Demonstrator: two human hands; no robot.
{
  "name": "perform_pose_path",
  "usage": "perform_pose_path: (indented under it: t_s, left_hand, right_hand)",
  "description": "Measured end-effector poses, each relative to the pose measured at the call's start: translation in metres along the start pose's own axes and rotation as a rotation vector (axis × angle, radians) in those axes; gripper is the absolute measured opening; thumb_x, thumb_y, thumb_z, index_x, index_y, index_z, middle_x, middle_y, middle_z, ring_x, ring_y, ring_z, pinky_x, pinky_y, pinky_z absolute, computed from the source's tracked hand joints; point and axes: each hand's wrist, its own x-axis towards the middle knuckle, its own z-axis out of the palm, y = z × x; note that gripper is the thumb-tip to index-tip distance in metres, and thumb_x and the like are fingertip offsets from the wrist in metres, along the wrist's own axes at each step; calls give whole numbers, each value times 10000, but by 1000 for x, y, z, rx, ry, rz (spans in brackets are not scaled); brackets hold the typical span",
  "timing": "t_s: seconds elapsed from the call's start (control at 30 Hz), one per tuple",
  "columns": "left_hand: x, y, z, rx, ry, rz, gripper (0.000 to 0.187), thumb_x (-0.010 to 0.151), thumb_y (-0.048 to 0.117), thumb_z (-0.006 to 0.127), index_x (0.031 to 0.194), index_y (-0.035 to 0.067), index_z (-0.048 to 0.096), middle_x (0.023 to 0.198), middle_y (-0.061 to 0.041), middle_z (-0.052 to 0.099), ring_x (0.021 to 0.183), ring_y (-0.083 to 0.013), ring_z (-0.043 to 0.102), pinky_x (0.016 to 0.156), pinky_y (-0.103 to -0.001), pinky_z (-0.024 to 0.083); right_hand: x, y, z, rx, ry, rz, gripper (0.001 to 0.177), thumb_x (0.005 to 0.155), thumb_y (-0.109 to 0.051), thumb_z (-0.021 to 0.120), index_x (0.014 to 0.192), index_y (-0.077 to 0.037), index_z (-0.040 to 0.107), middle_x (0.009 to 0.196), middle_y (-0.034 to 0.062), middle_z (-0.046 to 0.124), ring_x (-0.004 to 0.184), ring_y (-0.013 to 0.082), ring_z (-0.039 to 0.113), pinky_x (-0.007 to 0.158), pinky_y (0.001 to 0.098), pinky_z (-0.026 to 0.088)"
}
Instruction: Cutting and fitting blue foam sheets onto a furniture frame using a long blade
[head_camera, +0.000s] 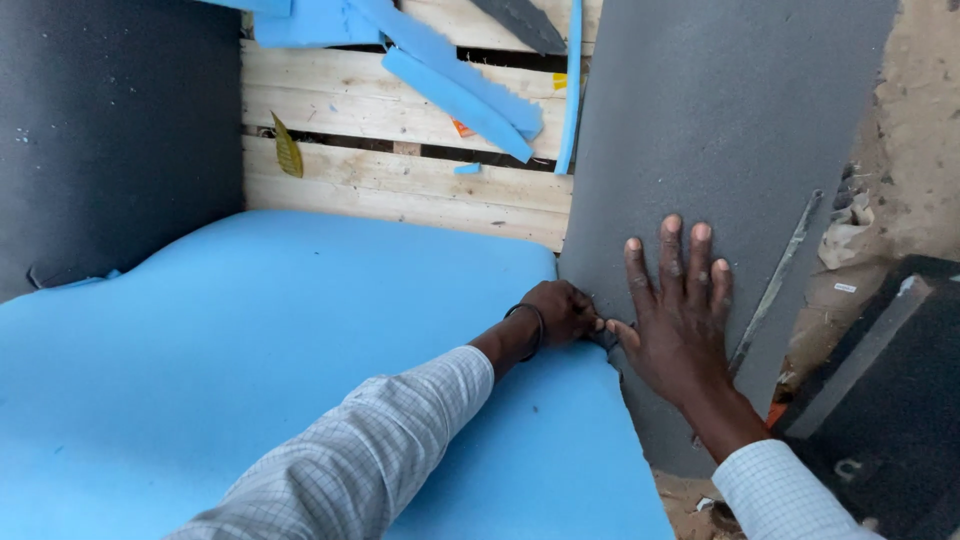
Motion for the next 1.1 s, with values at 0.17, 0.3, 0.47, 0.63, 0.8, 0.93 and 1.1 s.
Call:
perform_pose_path:
  t_s: [0.17,0.3,0.47,0.63,0.8,0.93,1.1]
  left_hand:
    - [-15,13,-3,60,-86,-4,380,978,510,767,1252,280,895,1244,-107,897,1249,-422,817,1052,-518,717]
    - [-38,38,-24,205,-84,-43,352,954,457,841,1250,277,899,1133,-67,905,1163,-359,855,969,-478,729]
    - [-2,16,20,255,-2,-51,294,940,469,804,1103,251,917,994,-57,889,1039,-358,881,851,-517,734]
    - [-30,46,-2,264,0,-55,325,1021,387,688,1066,145,901,1058,-121,894,1124,-393,864,934,-527,708]
    - [-23,33,-21,317,-166,3,393,969,477,727,1177,202,916,1193,-100,903,1228,-360,848,1027,-514,704]
    - [-17,9,-52,258,-185,-10,366,1004,488,740,1192,218,900,1166,-114,898,1197,-397,847,992,-528,705]
    - [-122,64,-154,467,-176,-89,487,1061,552,680,1258,147,866,1215,-143,872,1207,-376,838,1006,-540,698]
  right_hand:
    - [-4,17,-4,147,-163,-37,1471,656,-556,956,1876,-167,231,1970,270,-25,1793,557,-100,1350,800,33]
    - [-4,14,-1,89,-217,-37,1557,600,-511,1007,1881,-163,193,1960,288,-33,1779,583,-77,1342,812,79]
    - [-4,13,10,49,-120,-25,1540,579,-493,972,1885,-169,223,1974,276,13,1801,568,-52,1373,796,35]
    - [-3,11,4,95,-86,-19,1377,725,-580,853,1879,-167,224,1956,284,44,1797,569,-48,1359,800,42]
    - [-1,1,16,14,108,-15,1048,1025,-735,559,1854,-112,400,1949,313,186,1778,593,113,1331,783,107]
    - [0,-1,22,-27,164,-13,1019,1017,-660,657,1860,-138,424,1938,302,235,1766,584,135,1320,781,121]
    - [-2,1,20,18,154,-28,1123,917,-512,815,1881,-157,361,1956,270,146,1771,557,78,1312,775,91]
